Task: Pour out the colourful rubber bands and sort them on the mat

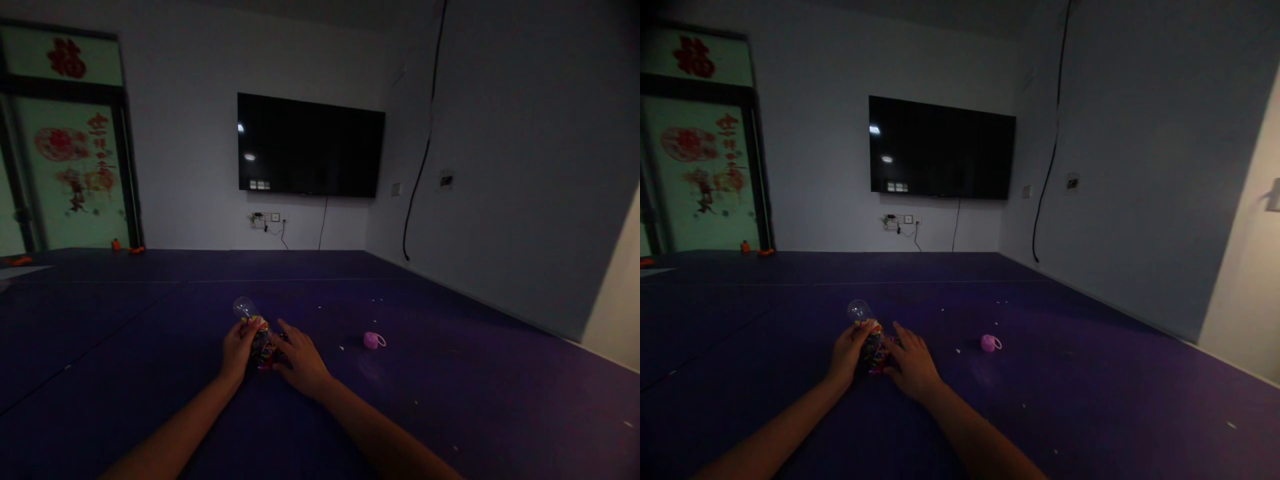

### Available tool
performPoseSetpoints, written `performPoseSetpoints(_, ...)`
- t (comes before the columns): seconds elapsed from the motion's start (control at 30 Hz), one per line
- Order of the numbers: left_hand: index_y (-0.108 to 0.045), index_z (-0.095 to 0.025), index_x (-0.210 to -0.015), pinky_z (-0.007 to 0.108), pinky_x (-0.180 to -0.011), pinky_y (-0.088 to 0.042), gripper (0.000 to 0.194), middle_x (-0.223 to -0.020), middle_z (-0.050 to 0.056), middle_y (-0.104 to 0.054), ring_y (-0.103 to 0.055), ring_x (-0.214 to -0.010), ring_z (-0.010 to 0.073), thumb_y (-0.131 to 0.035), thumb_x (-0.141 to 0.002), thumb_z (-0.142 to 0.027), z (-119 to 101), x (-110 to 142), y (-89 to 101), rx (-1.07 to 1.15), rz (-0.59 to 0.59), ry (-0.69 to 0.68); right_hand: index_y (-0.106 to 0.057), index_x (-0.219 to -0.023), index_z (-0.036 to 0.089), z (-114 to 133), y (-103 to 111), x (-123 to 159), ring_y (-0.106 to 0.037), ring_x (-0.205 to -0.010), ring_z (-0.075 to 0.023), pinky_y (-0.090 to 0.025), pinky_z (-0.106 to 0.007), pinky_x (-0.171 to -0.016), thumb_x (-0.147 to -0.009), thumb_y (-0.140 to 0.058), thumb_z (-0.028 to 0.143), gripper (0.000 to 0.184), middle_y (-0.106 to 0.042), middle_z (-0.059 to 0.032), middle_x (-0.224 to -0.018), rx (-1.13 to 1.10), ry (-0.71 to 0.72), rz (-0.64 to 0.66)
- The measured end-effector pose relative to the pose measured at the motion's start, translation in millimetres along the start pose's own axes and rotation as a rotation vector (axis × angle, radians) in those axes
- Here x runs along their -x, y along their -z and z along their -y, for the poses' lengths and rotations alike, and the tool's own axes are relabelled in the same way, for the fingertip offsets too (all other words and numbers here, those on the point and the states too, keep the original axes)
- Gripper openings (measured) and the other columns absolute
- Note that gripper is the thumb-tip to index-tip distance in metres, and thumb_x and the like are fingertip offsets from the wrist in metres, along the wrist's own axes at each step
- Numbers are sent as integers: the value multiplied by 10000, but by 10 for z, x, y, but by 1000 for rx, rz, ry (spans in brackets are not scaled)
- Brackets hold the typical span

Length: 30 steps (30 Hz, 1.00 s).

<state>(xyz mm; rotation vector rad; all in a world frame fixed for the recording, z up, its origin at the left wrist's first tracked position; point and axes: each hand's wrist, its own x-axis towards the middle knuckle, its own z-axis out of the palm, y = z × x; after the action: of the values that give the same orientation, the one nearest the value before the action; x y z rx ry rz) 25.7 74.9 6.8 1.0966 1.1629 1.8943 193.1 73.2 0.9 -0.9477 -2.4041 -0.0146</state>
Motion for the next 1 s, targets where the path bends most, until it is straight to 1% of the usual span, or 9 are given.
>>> performPoseSetpoints(0.07, -676, -138, -777, 277, -598, -492, 418, -731, 57, -713, -664, -677, 220, -735, -584, -503, -7, 3, -5, 14, 14, 36, -299, -1414, 331, 2, -8, -1, -286, -1335, -299, -304, -472, -1040, -785, -649, 298, 721, -157, -81, -1531, 38, -13, 41)
performPoseSetpoints(0.17, -676, -133, -801, 284, -604, -499, 432, -743, 63, -714, -667, -686, 224, -738, -578, -497, -17, 17, -18, 2, 66, 63, -253, -1433, 317, 3, -27, -11, -260, -1346, -318, -298, -471, -1045, -803, -629, 345, 734, -53, -95, -1545, 61, -35, 69)
performPoseSetpoints(0.27, -672, -141, -809, 292, -631, -509, 417, -762, 63, -716, -670, -707, 227, -744, -573, -477, -17, 37, -44, -29, 125, 57, -213, -1449, 280, 2, -49, -20, -248, -1349, -333, -295, -473, -1045, -809, -618, 371, 763, 8, -130, -1542, 60, -46, 80)
performPoseSetpoints(0.37, -665, -146, -814, 307, -664, -518, 424, -811, 78, -721, -676, -749, 240, -751, -558, -472, -8, 52, -65, -43, 190, 28, -172, -1459, 256, 3, -72, -24, -254, -1346, -334, -287, -483, -1049, -806, -617, 376, 799, 35, -150, -1537, 60, -65, 79)
performPoseSetpoints(0.47, -658, -143, -842, 320, -679, -521, 439, -834, 89, -720, -677, -782, 255, -748, -564, -471, 0, 55, -65, -64, 230, 16, -173, -1458, 250, 9, -84, -25, -272, -1339, -330, -275, -485, -1055, -804, -617, 369, 799, 29, -152, -1537, 53, -73, 71)
performPoseSetpoints(0.67, -649, -143, -888, 332, -711, -516, 447, -868, 95, -721, -675, -827, 270, -737, -591, -465, 17, 36, -36, -113, 240, -11, -223, -1445, 231, 13, -69, -25, -244, -1353, -324, -254, -482, -1065, -831, -580, 384, 727, -40, -161, -1535, 43, -57, 82)
performPoseSetpoints(0.8, -654, -133, -856, 328, -686, -512, 440, -839, 100, -723, -678, -785, 267, -747, -587, -469, 34, 34, -27, -102, 195, 0, -231, -1444, 238, 9, -62, -25, -251, -1351, -323, -248, -487, -1067, -846, -551, 453, 712, -83, -157, -1532, 49, -72, 104)
performPoseSetpoints(1.0, -662, -141, -823, 312, -664, -499, 449, -802, 92, -719, -673, -779, 265, -735, -585, -514, 12, 42, -25, -131, 123, -37, -264, -1435, 270, -5, -68, -28, -240, -1356, -324, -231, -489, -1072, -853, -523, 518, 683, -142, -145, -1526, 37, -88, 129)
